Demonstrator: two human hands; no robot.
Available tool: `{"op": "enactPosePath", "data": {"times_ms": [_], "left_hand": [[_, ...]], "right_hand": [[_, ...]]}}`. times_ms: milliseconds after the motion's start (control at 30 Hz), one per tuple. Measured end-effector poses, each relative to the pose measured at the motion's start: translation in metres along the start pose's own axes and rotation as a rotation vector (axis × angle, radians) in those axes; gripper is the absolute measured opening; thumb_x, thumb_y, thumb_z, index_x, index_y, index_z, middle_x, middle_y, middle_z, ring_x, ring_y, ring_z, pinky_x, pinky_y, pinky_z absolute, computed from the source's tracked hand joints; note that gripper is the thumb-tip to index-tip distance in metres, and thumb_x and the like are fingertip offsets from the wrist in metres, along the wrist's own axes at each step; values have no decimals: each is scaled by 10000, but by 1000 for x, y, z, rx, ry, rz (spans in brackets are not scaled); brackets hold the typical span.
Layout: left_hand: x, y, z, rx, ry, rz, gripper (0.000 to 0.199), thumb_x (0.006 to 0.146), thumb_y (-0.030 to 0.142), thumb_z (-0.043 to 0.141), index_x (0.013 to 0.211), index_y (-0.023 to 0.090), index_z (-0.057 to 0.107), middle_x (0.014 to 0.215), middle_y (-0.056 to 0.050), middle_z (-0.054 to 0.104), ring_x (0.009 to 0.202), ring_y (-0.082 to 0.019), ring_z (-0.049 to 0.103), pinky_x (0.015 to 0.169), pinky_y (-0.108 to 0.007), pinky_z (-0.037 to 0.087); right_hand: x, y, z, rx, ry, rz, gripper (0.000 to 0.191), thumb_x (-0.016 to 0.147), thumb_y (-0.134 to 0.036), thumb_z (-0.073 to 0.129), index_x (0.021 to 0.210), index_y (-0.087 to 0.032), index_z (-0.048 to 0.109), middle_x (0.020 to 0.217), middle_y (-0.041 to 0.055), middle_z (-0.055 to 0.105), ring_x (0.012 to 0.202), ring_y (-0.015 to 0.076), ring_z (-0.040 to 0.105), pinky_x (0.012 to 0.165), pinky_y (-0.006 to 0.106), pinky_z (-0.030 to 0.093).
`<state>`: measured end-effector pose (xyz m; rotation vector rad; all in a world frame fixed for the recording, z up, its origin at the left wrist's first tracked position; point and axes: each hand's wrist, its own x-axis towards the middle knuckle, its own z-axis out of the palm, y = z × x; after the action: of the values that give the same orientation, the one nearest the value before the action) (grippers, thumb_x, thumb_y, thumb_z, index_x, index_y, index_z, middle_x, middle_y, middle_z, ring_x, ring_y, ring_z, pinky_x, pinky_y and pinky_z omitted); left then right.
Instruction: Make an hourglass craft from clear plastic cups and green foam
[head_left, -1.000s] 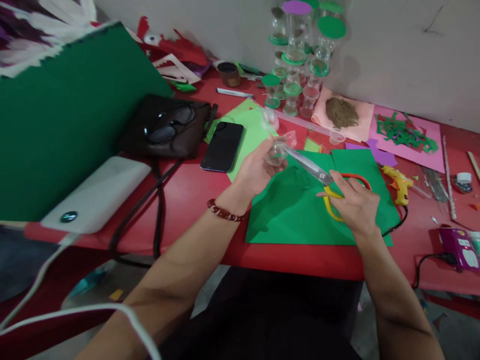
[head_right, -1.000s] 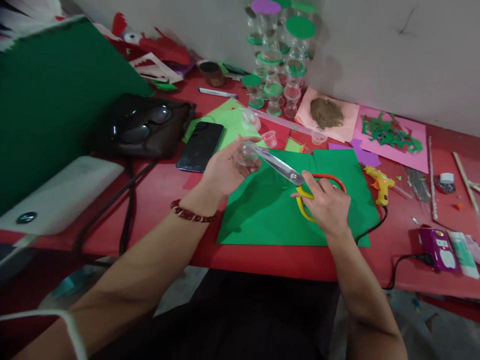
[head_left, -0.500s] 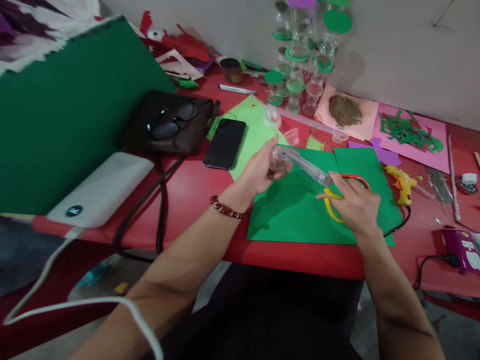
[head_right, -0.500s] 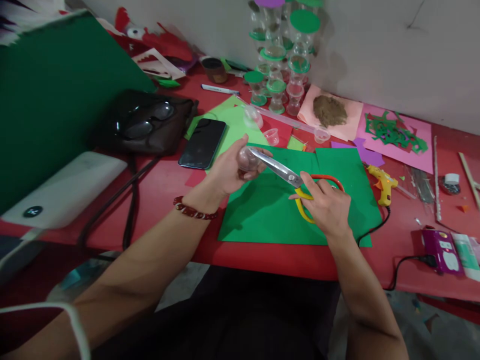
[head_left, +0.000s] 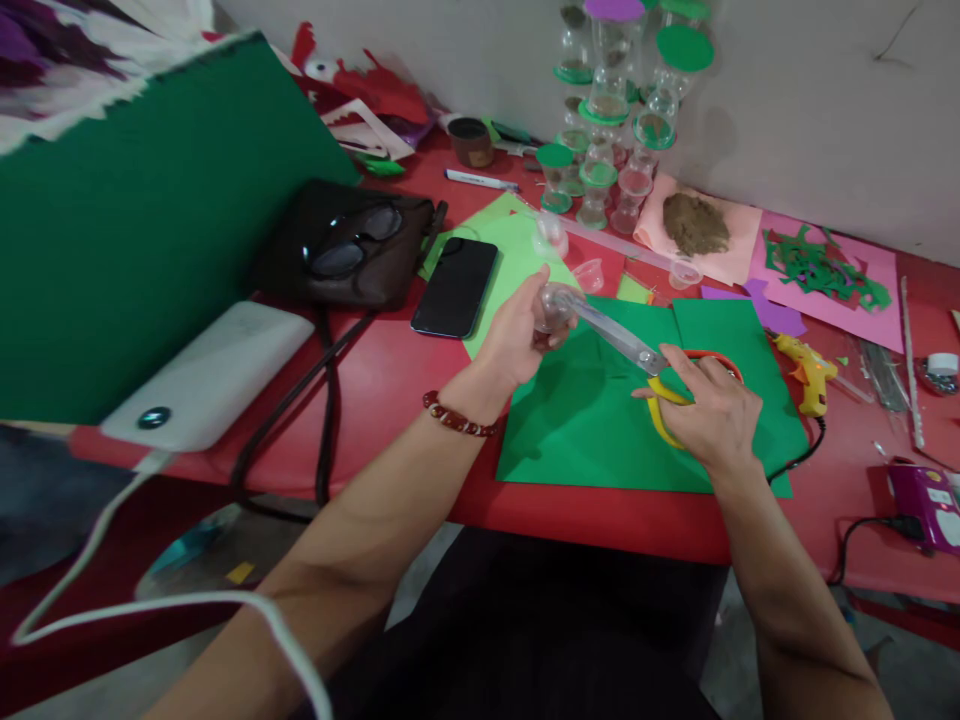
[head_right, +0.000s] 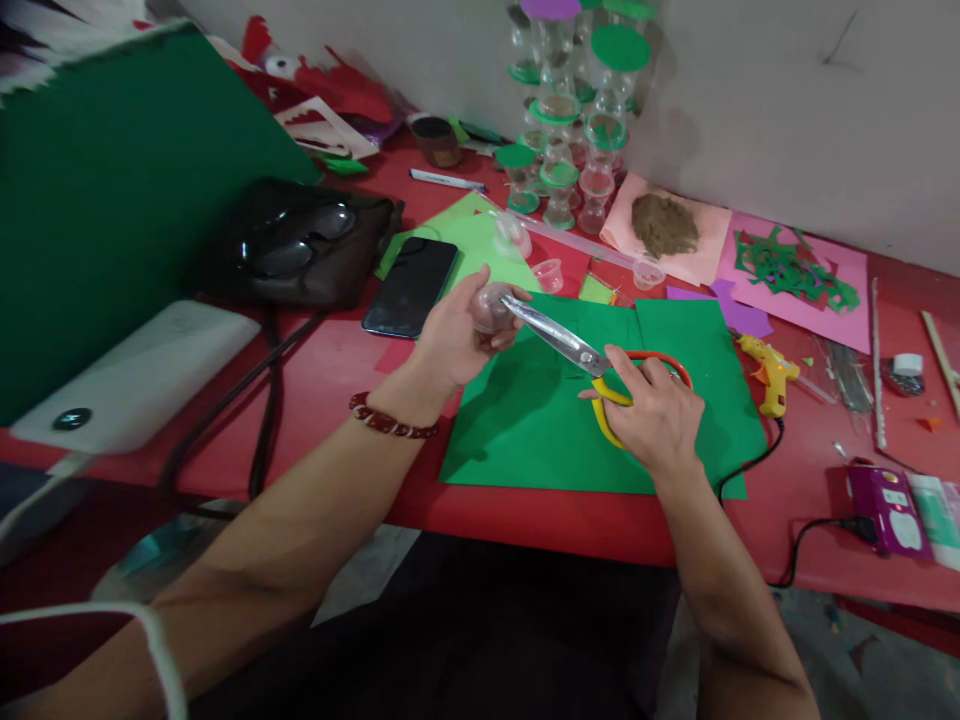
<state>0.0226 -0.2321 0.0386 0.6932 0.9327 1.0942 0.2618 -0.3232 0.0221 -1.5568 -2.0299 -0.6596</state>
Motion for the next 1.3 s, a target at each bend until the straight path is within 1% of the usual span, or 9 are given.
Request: {"op": "enactPosePath", "data": {"times_ms": [133,267,400,533,667,800,933,1133,1300], "left_hand": [[-1,-1,0,12,12,38,511,1007,595,535,751,181,686,564,-9,587,416,-76,425,414,-237,296],[-2,-2,1,48,85,63,481,994,602,560,762,199,679,590,-3,591,448,-90,457,437,-243,326],[-4,-3,3,62,140,114,444,978,611,596,785,219,675,615,1,602,506,-104,523,469,-237,361],[-5,-4,4,57,121,122,463,989,603,581,763,210,674,606,-9,597,498,-103,496,467,-243,352],[-5,-5,5,47,62,80,495,996,614,553,748,201,666,564,-5,575,439,-85,423,440,-245,316],[-3,-5,3,29,9,41,470,988,584,556,737,199,656,540,-3,570,411,-77,405,410,-245,264],[-2,-6,2,33,14,43,455,992,529,543,696,195,628,529,-8,568,398,-76,394,402,-246,243],[-3,-2,4,24,-5,-12,458,1006,469,475,687,183,636,513,-22,562,383,-76,366,385,-240,227],[-2,1,4,23,-11,-67,445,988,469,476,693,178,640,510,-27,564,384,-74,380,368,-230,211]], "right_hand": [[-2,1,1,-9,-27,9,390,933,-506,714,1215,-257,818,796,28,705,703,148,589,636,280,321],[-3,3,2,9,-36,6,392,951,-504,692,1236,-262,810,797,31,688,711,152,574,634,291,302],[-2,1,1,-24,-7,-14,391,960,-511,686,1237,-265,812,771,25,680,691,151,567,624,297,284],[-2,-1,-1,-67,15,-35,388,972,-510,686,1241,-259,812,750,19,675,663,143,553,619,297,286],[-3,1,-1,-43,-27,-34,397,1001,-513,654,1263,-256,804,750,23,677,661,136,547,618,299,284],[-4,3,-1,-14,-55,-48,376,1032,-505,618,1262,-271,802,746,11,688,646,124,540,602,295,272],[-4,3,-3,-47,-59,-59,373,1027,-501,627,1258,-267,804,724,3,679,633,120,536,596,287,274],[-1,1,-6,-44,18,-118,342,1025,-481,644,1205,-252,823,673,-10,657,605,113,531,581,280,275],[-1,3,-5,-27,-29,-110,357,1038,-487,622,1229,-256,815,695,-6,680,609,112,534,594,284,285]]}}
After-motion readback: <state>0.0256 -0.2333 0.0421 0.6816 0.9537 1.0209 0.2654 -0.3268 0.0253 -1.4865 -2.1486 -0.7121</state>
